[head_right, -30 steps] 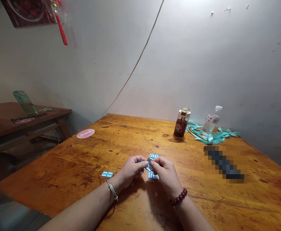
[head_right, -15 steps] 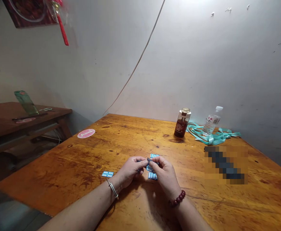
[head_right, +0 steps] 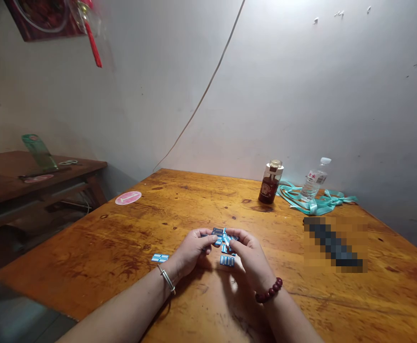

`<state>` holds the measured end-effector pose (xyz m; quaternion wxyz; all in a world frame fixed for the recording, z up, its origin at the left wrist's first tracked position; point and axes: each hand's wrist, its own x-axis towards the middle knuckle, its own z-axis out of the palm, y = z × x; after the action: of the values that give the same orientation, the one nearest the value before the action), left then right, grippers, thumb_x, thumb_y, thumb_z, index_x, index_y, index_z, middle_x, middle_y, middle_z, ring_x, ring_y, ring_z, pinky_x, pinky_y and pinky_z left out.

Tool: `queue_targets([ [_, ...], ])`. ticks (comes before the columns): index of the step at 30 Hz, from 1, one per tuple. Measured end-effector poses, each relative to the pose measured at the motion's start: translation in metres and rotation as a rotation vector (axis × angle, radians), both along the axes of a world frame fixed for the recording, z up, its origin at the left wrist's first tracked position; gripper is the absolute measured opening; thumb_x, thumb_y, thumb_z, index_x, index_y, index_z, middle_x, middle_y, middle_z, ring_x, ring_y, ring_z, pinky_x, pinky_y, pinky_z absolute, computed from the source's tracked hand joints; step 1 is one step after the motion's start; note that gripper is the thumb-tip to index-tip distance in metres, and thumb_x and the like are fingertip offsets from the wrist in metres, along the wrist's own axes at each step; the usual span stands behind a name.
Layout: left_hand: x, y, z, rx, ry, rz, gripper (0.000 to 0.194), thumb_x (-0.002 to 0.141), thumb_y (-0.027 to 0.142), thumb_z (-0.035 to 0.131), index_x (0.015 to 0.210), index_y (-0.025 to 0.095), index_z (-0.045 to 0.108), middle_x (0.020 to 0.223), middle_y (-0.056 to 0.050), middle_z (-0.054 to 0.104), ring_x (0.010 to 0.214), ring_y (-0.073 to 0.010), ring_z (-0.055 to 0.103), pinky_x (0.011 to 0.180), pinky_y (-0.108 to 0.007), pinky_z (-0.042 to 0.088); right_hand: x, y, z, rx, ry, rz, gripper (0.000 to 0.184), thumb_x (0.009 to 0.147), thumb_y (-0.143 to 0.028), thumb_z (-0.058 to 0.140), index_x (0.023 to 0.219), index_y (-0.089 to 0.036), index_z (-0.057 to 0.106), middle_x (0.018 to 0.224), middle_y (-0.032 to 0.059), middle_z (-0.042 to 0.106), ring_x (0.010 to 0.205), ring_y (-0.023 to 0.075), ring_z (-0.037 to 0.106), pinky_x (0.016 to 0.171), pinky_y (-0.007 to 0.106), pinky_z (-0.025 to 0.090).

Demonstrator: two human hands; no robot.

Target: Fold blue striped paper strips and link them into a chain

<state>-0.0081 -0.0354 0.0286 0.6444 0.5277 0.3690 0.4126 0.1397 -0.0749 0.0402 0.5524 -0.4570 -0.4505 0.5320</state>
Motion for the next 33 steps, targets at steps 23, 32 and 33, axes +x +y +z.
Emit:
queue_targets([
  [23, 0.005, -0.009, 0.001, -0.114, -0.042, -0.127, 0.027, 0.06, 0.033, 0.062, 0.076, 0.012, 0.057, 0.057, 0.002, 0.049, 0.042, -0.0029, 0.035, 0.035, -0.016, 0.018, -0.01, -0.002, -0.004, 0.046, 0.035, -0.183, 0.02, 0.062, -0.033, 0.064, 0.065, -0.016, 0.053, 0.058, -0.0017, 0.053, 0.049, 0.0082, 0.045, 0.044, 0.02, 0.035],
  [32, 0.006, -0.006, -0.002, -0.092, 0.026, -0.101, 0.023, 0.059, 0.032, 0.062, 0.067, 0.013, 0.054, 0.047, 0.005, 0.042, 0.039, -0.0025, 0.032, 0.035, -0.016, 0.018, -0.01, -0.001, -0.008, 0.079, 0.048, -0.171, 0.017, 0.067, -0.032, 0.059, 0.068, -0.016, 0.053, 0.059, -0.0028, 0.049, 0.052, 0.0075, 0.042, 0.049, 0.02, 0.035],
  [33, 0.005, -0.005, -0.002, -0.092, 0.037, -0.08, 0.021, 0.059, 0.031, 0.062, 0.066, 0.013, 0.053, 0.047, 0.005, 0.042, 0.038, -0.0026, 0.031, 0.035, -0.016, 0.018, -0.007, 0.0, -0.007, 0.095, 0.027, -0.197, 0.017, 0.068, -0.032, 0.058, 0.068, -0.016, 0.054, 0.058, -0.003, 0.048, 0.052, 0.0074, 0.041, 0.05, 0.02, 0.035],
])
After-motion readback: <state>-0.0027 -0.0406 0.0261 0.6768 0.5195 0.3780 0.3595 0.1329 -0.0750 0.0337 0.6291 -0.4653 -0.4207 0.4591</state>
